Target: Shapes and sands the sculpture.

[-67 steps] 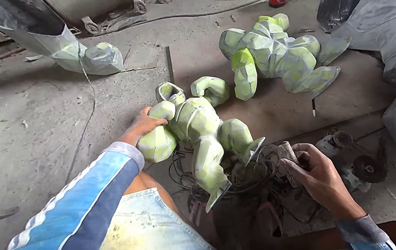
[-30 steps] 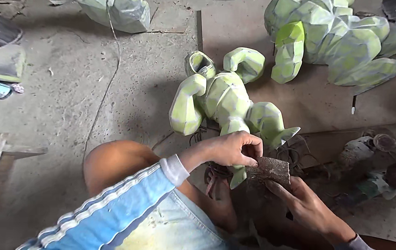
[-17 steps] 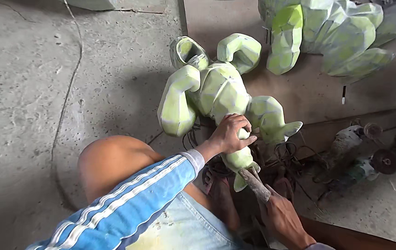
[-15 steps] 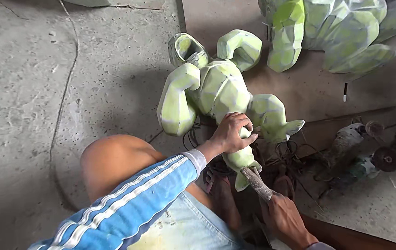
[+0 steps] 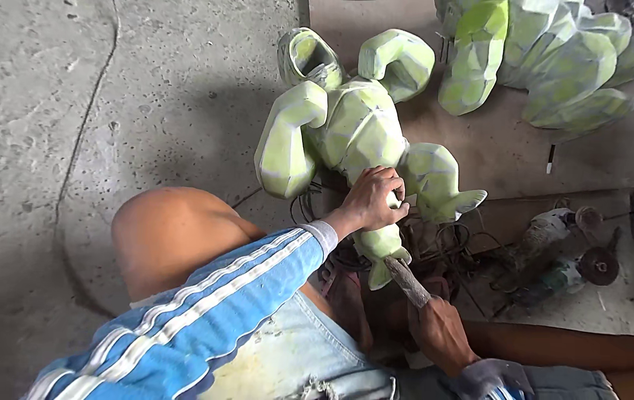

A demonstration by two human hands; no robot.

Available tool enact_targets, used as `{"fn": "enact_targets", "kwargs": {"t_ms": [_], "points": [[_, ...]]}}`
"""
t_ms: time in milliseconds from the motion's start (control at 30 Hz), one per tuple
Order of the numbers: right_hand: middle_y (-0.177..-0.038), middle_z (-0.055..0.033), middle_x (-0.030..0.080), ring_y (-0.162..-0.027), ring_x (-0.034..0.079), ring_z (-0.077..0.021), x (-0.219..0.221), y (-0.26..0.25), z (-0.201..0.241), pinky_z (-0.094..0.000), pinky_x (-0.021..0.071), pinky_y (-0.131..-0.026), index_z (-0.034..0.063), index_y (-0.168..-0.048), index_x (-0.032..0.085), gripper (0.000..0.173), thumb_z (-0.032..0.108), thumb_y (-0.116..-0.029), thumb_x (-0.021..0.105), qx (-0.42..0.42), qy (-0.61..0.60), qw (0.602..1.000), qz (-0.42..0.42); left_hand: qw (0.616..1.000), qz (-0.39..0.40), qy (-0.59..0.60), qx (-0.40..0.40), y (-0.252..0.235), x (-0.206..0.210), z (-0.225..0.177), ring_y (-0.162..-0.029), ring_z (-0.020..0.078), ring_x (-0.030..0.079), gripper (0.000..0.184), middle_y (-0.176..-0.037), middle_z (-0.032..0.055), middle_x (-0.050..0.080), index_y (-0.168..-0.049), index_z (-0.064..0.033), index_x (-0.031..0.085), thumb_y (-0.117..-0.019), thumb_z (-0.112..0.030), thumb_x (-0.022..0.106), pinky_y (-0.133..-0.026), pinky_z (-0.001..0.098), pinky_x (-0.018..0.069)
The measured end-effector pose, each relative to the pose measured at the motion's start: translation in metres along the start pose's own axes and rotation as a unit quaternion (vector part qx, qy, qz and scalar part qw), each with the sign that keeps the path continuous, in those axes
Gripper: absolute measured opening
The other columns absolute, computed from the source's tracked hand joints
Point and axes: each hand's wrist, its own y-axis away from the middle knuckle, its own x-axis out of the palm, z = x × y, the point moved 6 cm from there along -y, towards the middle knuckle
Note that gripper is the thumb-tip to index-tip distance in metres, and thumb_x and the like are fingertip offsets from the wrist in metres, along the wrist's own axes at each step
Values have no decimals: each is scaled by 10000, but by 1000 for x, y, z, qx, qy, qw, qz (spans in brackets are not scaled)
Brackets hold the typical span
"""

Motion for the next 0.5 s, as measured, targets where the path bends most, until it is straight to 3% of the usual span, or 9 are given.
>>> {"fn": "enact_targets", "kwargs": {"t_ms": [100, 167, 233, 267, 333, 367, 433, 467, 500], "points": [[-773, -79, 719, -732, 734, -275, -5, -3, -4, -502, 570, -601, 139, -916, 714, 397, 400, -1001, 427, -20, -41, 999, -4, 1000, -14, 16, 5, -2, -2, 4, -1114, 104, 591, 245, -1056, -82, 673, -940, -243, 729, -861, -475, 712, -1057, 400, 424], [-935, -31, 725, -825, 715, -180, -10, -3, -11, -440, 594, -699, 189, -1054, 727, 405, 471, -1044, 437, -39, -151, 987, -24, 1000, -11, 9, 7, -4, 0, 4, -1113, 100, 589, 244, -1057, -91, 673, -955, -256, 731, -863, -481, 706, -1050, 407, 423], [-1206, -25, 654, -1009, 670, -110, -29, -5, -20, -363, 612, -839, 200, -1198, 715, 325, 401, -1051, 506, -75, -284, 953, -71, 1000, -5, 5, 4, -5, 0, 2, -1107, 112, 588, 275, -1061, -80, 671, -1003, -262, 734, -866, -498, 699, -1044, 427, 416], [-1281, -33, 627, -1072, 657, -119, -42, -7, -29, -356, 613, -880, 182, -1218, 719, 291, 326, -1043, 537, -87, -337, 932, -99, 1000, -3, 16, 5, -5, -1, -4, -1099, 123, 592, 319, -1067, -62, 671, -1050, -252, 732, -873, -515, 696, -1037, 438, 421], [-1246, -39, 658, -1057, 673, -157, -64, -15, -52, -364, 613, -883, 125, -1184, 716, 260, 246, -1039, 538, -95, -427, 890, -124, 995, 3, 99, 25, -7, -6, -28, -1081, 134, 635, 407, -1106, -4, 693, -1148, -175, 724, -906, -501, 705, -999, 430, 502], [-1193, -42, 699, -1043, 693, -174, -70, -21, -62, -372, 612, -899, 111, -1194, 705, 258, 253, -1057, 539, -102, -465, 873, -109, 985, 41, 165, 28, -7, -5, -47, -1098, 135, 655, 450, -1152, 28, 700, -1227, -123, 699, -936, -466, 703, -993, 401, 545], [-1096, -48, 740, -1000, 716, -169, -82, -33, -67, -360, 611, -906, 97, -1194, 701, 242, 239, -1063, 555, -139, -496, 855, -62, 938, 204, 280, 6, -1, 3, -86, -1122, 171, 671, 544, -1242, 99, 684, -1419, -55, 568, -1010, -407, 640, -996, 396, 562], [-1067, -31, 740, -977, 714, -145, -88, -41, -63, -339, 610, -896, 105, -1186, 697, 216, 225, -1054, 575, -162, -489, 856, -34, 911, 286, 298, -8, 2, 8, -98, -1119, 179, 673, 531, -1246, 110, 685, -1446, -55, 546, -1045, -403, 583, -997, 402, 554], [-1045, -19, 739, -955, 712, -129, -93, -48, -58, -325, 610, -879, 111, -1175, 704, 195, 205, -1034, 606, -180, -486, 855, 3, 895, 339, 291, -18, 5, 12, -104, -1070, 164, 675, 463, -1183, 99, 700, -1370, -58, 607, -1067, -401, 539, -963, 390, 549]]}}
